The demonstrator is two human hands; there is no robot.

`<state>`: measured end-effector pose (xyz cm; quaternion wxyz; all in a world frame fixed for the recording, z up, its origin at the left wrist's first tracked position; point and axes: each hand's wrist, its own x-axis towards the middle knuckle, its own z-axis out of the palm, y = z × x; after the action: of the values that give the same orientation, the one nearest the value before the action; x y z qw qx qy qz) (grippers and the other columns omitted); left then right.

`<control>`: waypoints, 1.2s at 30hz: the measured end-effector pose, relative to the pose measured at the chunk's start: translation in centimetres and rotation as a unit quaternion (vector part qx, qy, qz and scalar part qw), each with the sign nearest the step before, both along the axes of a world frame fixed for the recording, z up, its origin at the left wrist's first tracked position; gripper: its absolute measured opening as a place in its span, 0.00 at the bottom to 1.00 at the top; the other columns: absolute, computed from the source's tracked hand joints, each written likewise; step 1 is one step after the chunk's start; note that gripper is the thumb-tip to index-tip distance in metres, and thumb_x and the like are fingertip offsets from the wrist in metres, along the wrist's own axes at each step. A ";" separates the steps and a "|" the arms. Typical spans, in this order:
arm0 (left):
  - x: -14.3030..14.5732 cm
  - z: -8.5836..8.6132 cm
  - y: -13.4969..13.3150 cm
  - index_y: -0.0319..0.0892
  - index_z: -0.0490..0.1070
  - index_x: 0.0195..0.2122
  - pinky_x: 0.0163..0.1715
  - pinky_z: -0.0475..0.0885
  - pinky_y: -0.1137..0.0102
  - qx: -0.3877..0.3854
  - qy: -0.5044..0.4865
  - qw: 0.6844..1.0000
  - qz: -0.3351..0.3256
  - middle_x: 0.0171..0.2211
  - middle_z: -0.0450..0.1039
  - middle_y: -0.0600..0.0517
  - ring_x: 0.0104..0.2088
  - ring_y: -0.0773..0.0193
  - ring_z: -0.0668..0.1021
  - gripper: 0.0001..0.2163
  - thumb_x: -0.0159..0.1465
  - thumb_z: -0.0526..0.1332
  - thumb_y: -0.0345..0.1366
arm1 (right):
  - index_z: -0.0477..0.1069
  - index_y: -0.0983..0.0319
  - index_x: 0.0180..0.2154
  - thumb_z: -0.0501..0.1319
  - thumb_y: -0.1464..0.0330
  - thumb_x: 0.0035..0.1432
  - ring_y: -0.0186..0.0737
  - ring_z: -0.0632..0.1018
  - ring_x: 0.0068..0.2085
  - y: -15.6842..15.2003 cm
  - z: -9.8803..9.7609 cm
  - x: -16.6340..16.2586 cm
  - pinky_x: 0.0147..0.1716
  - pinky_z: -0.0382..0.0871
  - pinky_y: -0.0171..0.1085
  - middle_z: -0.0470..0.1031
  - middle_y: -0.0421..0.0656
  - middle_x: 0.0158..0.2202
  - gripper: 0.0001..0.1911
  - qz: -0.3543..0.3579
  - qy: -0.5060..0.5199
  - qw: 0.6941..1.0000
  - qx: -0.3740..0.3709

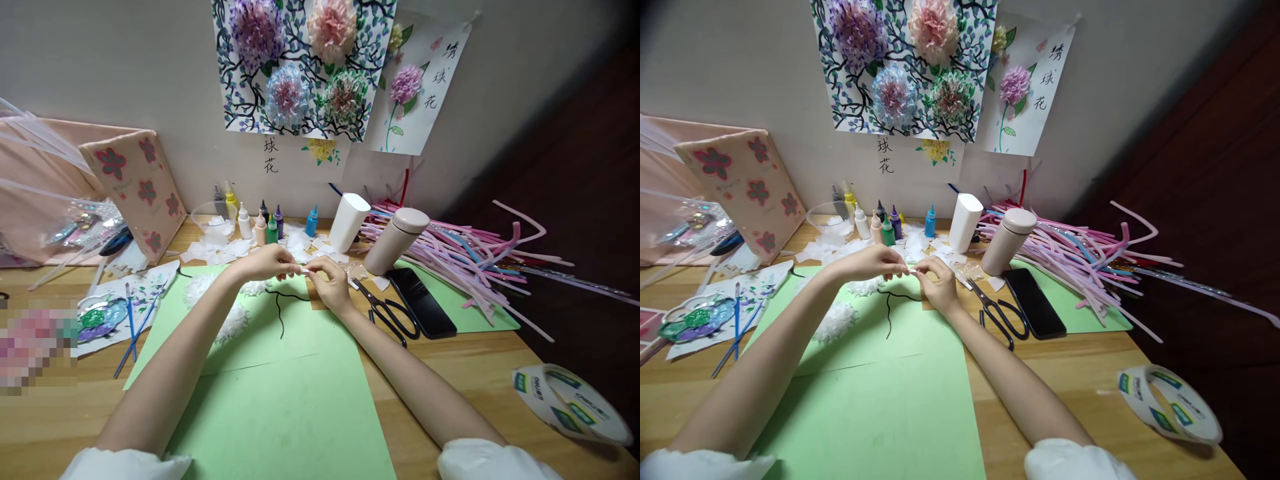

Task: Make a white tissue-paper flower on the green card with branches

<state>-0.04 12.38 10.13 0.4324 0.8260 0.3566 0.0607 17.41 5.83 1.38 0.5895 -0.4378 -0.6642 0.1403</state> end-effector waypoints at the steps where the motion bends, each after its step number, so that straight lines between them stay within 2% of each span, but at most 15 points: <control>1: -0.7 0.4 0.3 0.38 0.75 0.31 0.25 0.67 0.74 0.007 -0.006 1.000 0.026 0.28 0.75 0.49 0.26 0.66 0.74 0.17 0.55 0.59 0.48 | 0.73 0.59 0.31 0.61 0.71 0.56 0.40 0.75 0.34 0.1 -0.1 0.1 0.35 0.69 0.38 0.74 0.42 0.30 0.03 -0.024 0.013 1.000 -0.008; 4: -3.2 1.4 1.6 0.37 0.74 0.29 0.24 0.66 0.74 0.057 -0.038 0.984 0.164 0.26 0.74 0.48 0.26 0.66 0.74 0.16 0.55 0.59 0.48 | 0.73 0.60 0.32 0.60 0.69 0.56 0.40 0.75 0.36 0.7 -0.6 0.5 0.36 0.70 0.38 0.74 0.43 0.33 0.04 -0.073 0.029 0.995 -0.054; 6: -4.8 2.0 2.3 0.38 0.74 0.30 0.26 0.68 0.73 0.074 -0.079 0.961 0.256 0.27 0.74 0.48 0.26 0.66 0.74 0.16 0.55 0.59 0.47 | 0.74 0.60 0.35 0.62 0.69 0.54 0.40 0.75 0.35 1.0 -1.0 0.7 0.36 0.70 0.38 0.75 0.43 0.34 0.05 -0.061 0.011 0.994 -0.091; 9: -6.0 2.7 2.5 0.37 0.74 0.31 0.29 0.69 0.72 0.075 -0.125 0.937 0.317 0.29 0.75 0.48 0.27 0.66 0.73 0.15 0.54 0.60 0.46 | 0.74 0.60 0.37 0.65 0.70 0.49 0.40 0.75 0.35 1.3 -1.7 0.6 0.37 0.71 0.38 0.75 0.43 0.35 0.09 -0.036 -0.024 0.992 -0.122; 12: -5.5 3.2 1.8 0.37 0.74 0.31 0.32 0.70 0.71 0.068 -0.127 0.942 0.302 0.29 0.74 0.48 0.28 0.67 0.73 0.15 0.55 0.59 0.46 | 0.75 0.60 0.34 0.66 0.72 0.47 0.41 0.75 0.35 1.4 -2.2 0.5 0.38 0.70 0.40 0.74 0.43 0.35 0.09 -0.034 -0.048 0.989 -0.138; 18: -3.6 3.2 0.7 0.37 0.71 0.27 0.31 0.69 0.71 0.071 -0.105 0.970 0.209 0.26 0.72 0.49 0.26 0.68 0.72 0.16 0.57 0.57 0.47 | 0.72 0.61 0.28 0.64 0.74 0.49 0.41 0.74 0.32 1.6 -2.2 0.4 0.35 0.69 0.42 0.73 0.42 0.30 0.03 -0.046 -0.061 0.986 -0.147; 22: -3.0 2.8 0.8 0.37 0.71 0.29 0.31 0.69 0.72 0.071 -0.080 0.974 0.200 0.28 0.73 0.49 0.28 0.67 0.74 0.15 0.58 0.56 0.45 | 0.71 0.60 0.33 0.62 0.74 0.51 0.40 0.76 0.32 1.4 -1.8 0.2 0.34 0.71 0.40 0.75 0.42 0.31 0.05 -0.035 -0.042 0.987 -0.148; 25: -2.3 1.9 0.8 0.36 0.71 0.32 0.31 0.69 0.71 0.080 -0.035 0.978 0.189 0.30 0.73 0.47 0.30 0.63 0.75 0.14 0.59 0.52 0.43 | 0.69 0.59 0.41 0.61 0.73 0.53 0.39 0.77 0.37 1.2 -1.4 0.1 0.38 0.72 0.39 0.76 0.43 0.37 0.11 -0.019 0.002 0.991 -0.132; 27: -1.3 1.0 0.7 0.36 0.70 0.35 0.32 0.69 0.69 0.090 0.008 0.980 0.175 0.34 0.73 0.45 0.33 0.61 0.75 0.15 0.60 0.49 0.39 | 0.68 0.59 0.43 0.62 0.71 0.53 0.40 0.78 0.38 1.2 -1.3 0.2 0.39 0.73 0.39 0.76 0.43 0.37 0.14 -0.004 0.058 0.992 -0.116; 30: 0.4 -0.4 0.2 0.36 0.70 0.38 0.38 0.68 0.68 0.092 0.039 0.986 0.131 0.41 0.73 0.44 0.40 0.59 0.74 0.16 0.60 0.46 0.36 | 0.68 0.59 0.45 0.64 0.68 0.51 0.40 0.77 0.39 1.4 -1.2 0.4 0.39 0.73 0.39 0.76 0.43 0.37 0.17 0.005 0.125 0.987 -0.103; 36: 2.1 -2.4 -0.3 0.38 0.70 0.39 0.38 0.66 0.69 0.075 0.041 0.993 0.082 0.40 0.73 0.46 0.39 0.58 0.73 0.19 0.60 0.48 0.46 | 0.71 0.60 0.42 0.62 0.63 0.54 0.41 0.77 0.41 1.9 -1.6 0.8 0.40 0.73 0.40 0.75 0.46 0.42 0.13 0.026 0.145 0.977 -0.153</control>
<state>2.04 12.06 7.73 0.3477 0.8260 0.4348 0.0889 18.19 7.77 -0.17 0.6021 -0.4805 -0.5531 0.3173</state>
